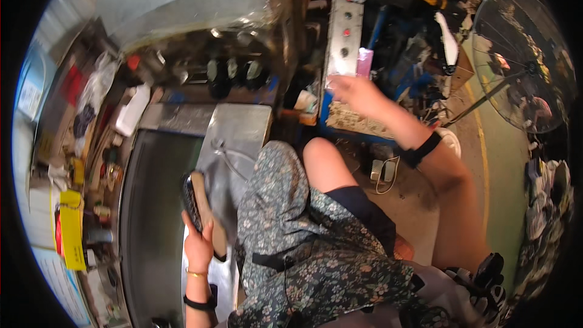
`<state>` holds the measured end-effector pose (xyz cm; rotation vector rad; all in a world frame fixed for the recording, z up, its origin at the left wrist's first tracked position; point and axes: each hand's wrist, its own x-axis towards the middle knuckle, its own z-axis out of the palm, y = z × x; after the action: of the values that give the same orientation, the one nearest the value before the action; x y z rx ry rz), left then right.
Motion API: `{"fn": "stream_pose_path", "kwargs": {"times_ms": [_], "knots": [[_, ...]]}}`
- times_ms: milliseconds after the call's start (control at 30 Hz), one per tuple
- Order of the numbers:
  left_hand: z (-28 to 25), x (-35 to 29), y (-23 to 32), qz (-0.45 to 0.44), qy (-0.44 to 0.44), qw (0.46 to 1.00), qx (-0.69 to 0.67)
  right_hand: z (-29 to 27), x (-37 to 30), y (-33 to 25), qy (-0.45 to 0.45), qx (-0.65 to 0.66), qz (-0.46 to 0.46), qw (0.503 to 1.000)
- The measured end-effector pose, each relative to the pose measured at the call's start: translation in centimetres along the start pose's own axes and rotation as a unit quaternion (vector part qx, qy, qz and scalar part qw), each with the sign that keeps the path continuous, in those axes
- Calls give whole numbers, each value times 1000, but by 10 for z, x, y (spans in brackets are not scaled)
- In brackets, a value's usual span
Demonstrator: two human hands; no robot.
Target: Inspecting and preparing shoe components, using a machine to process the upper and sole.
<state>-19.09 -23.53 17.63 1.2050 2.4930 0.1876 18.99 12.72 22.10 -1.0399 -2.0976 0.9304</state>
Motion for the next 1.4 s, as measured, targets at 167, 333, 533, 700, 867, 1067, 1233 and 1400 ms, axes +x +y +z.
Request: {"fn": "stream_pose_path", "kwargs": {"times_ms": [167,333,533,700,867,1067,1233,1400], "knots": [[86,-46,-42,117,75,977,163,-203,30,32,257,-470,-53,843],[88,-50,-3,118,63,991,2,-296,6,103,345,-353,251,833],[58,-27,65,134,-31,900,-413,-170,-30,41,389,-486,-38,781],[25,2,138,216,-33,790,-573,6,-83,-48,214,-173,-157,949],[40,55,188,75,27,691,-719,140,-147,-96,-20,-24,-97,995],[105,65,137,17,-142,691,-709,191,-161,-50,-256,272,53,926],[92,40,135,145,22,941,-305,203,-157,-55,-257,254,48,931],[56,34,142,288,190,930,126,214,-160,-75,-221,159,63,960]]}}
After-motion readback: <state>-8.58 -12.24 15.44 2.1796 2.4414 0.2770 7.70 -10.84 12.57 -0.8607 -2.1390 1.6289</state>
